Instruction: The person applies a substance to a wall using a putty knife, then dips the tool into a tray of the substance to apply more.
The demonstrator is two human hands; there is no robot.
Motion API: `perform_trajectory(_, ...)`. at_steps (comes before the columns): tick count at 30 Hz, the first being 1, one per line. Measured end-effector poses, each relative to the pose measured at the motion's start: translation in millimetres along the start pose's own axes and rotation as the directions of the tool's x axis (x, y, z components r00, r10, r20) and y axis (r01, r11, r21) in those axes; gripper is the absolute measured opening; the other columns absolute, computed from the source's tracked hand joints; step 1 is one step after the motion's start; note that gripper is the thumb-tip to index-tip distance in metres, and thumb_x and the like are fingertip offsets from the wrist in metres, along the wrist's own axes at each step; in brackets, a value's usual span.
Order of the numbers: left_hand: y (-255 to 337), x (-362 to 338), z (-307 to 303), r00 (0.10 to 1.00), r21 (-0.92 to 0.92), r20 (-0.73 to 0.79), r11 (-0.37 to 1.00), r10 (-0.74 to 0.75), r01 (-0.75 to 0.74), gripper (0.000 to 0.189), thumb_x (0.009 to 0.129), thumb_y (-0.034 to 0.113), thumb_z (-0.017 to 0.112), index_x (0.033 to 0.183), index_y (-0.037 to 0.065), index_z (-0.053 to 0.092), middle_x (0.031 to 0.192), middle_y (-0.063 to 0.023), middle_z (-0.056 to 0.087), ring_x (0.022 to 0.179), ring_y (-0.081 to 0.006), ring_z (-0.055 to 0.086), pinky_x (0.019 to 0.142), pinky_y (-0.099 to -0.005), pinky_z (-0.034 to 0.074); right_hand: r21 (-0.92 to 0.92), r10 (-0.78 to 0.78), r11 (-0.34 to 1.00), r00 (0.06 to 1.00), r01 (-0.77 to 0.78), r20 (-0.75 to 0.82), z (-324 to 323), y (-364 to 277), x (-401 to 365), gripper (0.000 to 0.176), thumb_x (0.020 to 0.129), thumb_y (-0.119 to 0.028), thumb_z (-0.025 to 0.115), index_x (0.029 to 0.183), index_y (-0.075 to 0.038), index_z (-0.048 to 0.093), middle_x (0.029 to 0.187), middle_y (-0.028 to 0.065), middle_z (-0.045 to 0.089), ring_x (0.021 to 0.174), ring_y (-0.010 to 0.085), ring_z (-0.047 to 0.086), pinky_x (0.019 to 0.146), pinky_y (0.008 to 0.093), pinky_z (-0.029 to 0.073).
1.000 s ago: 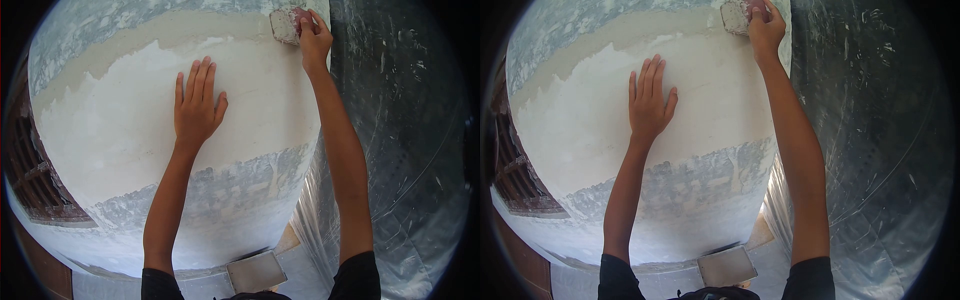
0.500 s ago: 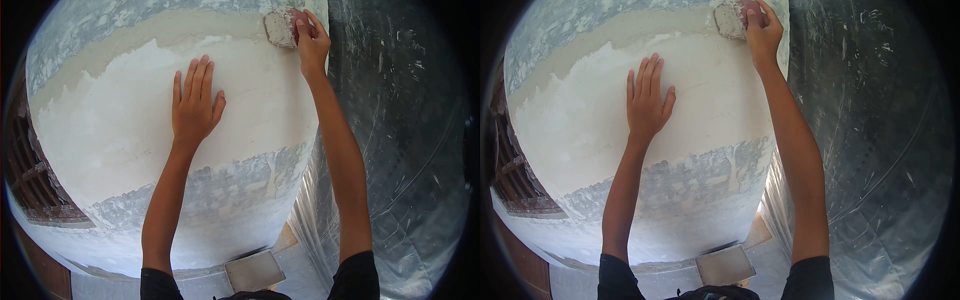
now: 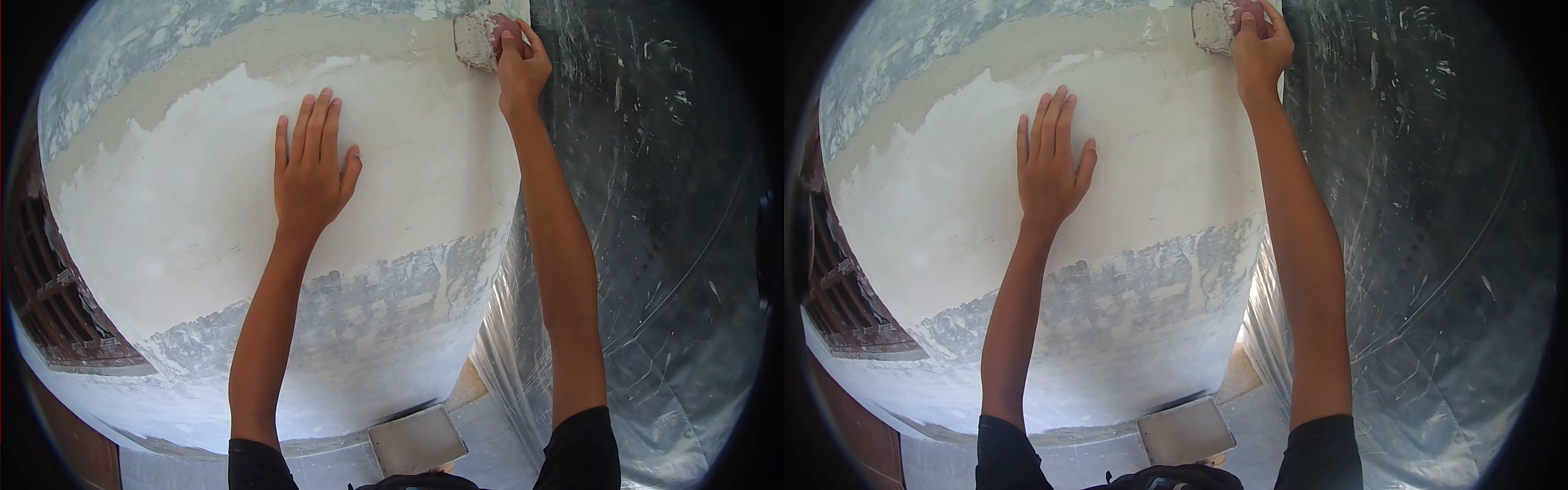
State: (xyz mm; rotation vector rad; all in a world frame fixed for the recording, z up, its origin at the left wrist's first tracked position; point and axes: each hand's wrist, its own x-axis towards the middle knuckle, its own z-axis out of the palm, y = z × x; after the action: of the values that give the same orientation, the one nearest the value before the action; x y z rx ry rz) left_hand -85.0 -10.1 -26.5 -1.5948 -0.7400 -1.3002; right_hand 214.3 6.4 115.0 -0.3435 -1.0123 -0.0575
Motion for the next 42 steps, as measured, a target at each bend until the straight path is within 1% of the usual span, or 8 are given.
perform_trajectory(5,0.0,0.9,-0.2,1.0,0.003,0.0,1.0,0.003,-0.003,0.06,0.097,0.024,0.062,0.152,0.008,0.048,0.161,-0.0076,0.046,0.152,-0.024,0.038,0.126,-0.0499,0.024,0.048,-0.038,0.998,0.998,0.036,0.04,-0.6,-7.4,-7.5,0.039,0.099,-0.007,0.069,0.138,-0.007,0.065,0.113,0.0073,0.073,0.098,0.0124,0.067,0.085,0.0254,0.056)
perform_trajectory(7,-0.3,0.8,-0.6,1.0,-0.001,-0.009,1.0,0.008,-0.008,0.06,0.097,0.024,0.062,0.152,0.007,0.048,0.161,-0.0077,0.046,0.152,-0.0243,0.039,0.126,-0.05,0.024,-0.157,-0.012,0.987,0.994,0.03,0.112,-1.5,-8.0,-10.1,0.041,0.099,-0.007,0.069,0.14,-0.006,0.063,0.115,0.0076,0.073,0.101,0.013,0.068,0.087,0.027,0.056)
perform_trajectory(10,-0.3,0.9,-0.5,1.0,0.006,-0.002,1.0,0.007,-0.007,0.06,0.097,0.025,0.062,0.152,0.007,0.047,0.16,-0.0079,0.046,0.152,-0.0245,0.039,0.126,-0.0501,0.024,0.018,0.026,1.0,0.996,-0.024,-0.081,-5.9,1.1,7.1,0.042,0.099,-0.007,0.07,0.14,-0.006,0.063,0.115,0.0072,0.073,0.1,0.0121,0.068,0.087,0.0271,0.056)
perform_trajectory(17,0.5,1.0,-0.3,1.0,0.004,0.0,1.0,0.004,-0.004,0.059,0.097,0.024,0.062,0.152,0.007,0.048,0.16,-0.008,0.046,0.152,-0.0244,0.038,0.126,-0.0501,0.024,-0.096,0.017,0.995,0.998,-0.011,0.058,-6.2,-0.8,1.5,0.042,0.098,-0.007,0.07,0.139,-0.005,0.063,0.115,0.0068,0.072,0.099,0.012,0.068,0.083,0.0263,0.056)
perform_trajectory(19,0.7,1.3,-0.9,1.0,0.016,0.005,1.0,0.002,-0.002,0.059,0.097,0.024,0.061,0.152,0.007,0.048,0.16,-0.008,0.046,0.152,-0.0243,0.038,0.126,-0.0498,0.024,0.009,0.041,0.999,0.99,-0.04,-0.137,-3.8,-5.5,3.3,0.041,0.099,-0.006,0.069,0.14,-0.007,0.063,0.113,0.0063,0.073,0.099,0.0115,0.067,0.081,0.0256,0.056)
perform_trajectory(29,0.1,1.1,-0.7,1.0,0.022,-0.003,1.0,0.01,-0.01,0.059,0.097,0.025,0.061,0.152,0.007,0.048,0.16,-0.0084,0.047,0.151,-0.0247,0.039,0.126,-0.0495,0.024,0.094,0.05,0.995,0.985,-0.035,-0.166,-9.1,-8.4,-0.1,0.04,0.099,-0.004,0.068,0.139,-0.007,0.064,0.115,0.0072,0.073,0.097,0.0106,0.066,0.083,0.0253,0.055)
perform_trajectory(31,0.7,1.0,-0.7,1.0,0.018,-0.003,1.0,0.009,-0.009,0.059,0.097,0.025,0.061,0.152,0.007,0.048,0.16,-0.0084,0.047,0.151,-0.0246,0.039,0.126,-0.0497,0.025,-0.018,0.094,0.995,0.996,-0.094,0.009,-12.2,-10.5,-5.1,0.039,0.1,-0.004,0.067,0.138,-0.005,0.064,0.119,0.008,0.072,0.101,0.0116,0.067,0.086,0.0262,0.055)
perform_trajectory(42,1.1,0.2,-1.4,1.0,0.013,-0.002,1.0,-0.001,0.001,0.059,0.097,0.024,0.061,0.152,0.007,0.048,0.16,-0.0078,0.046,0.152,-0.0241,0.039,0.126,-0.0499,0.024,-0.014,0.072,0.997,0.994,-0.073,-0.082,-12.7,-4.1,5.9,0.037,0.1,-0.006,0.067,0.138,-0.008,0.066,0.113,0.0046,0.072,0.096,0.0095,0.066,0.085,0.0248,0.055)
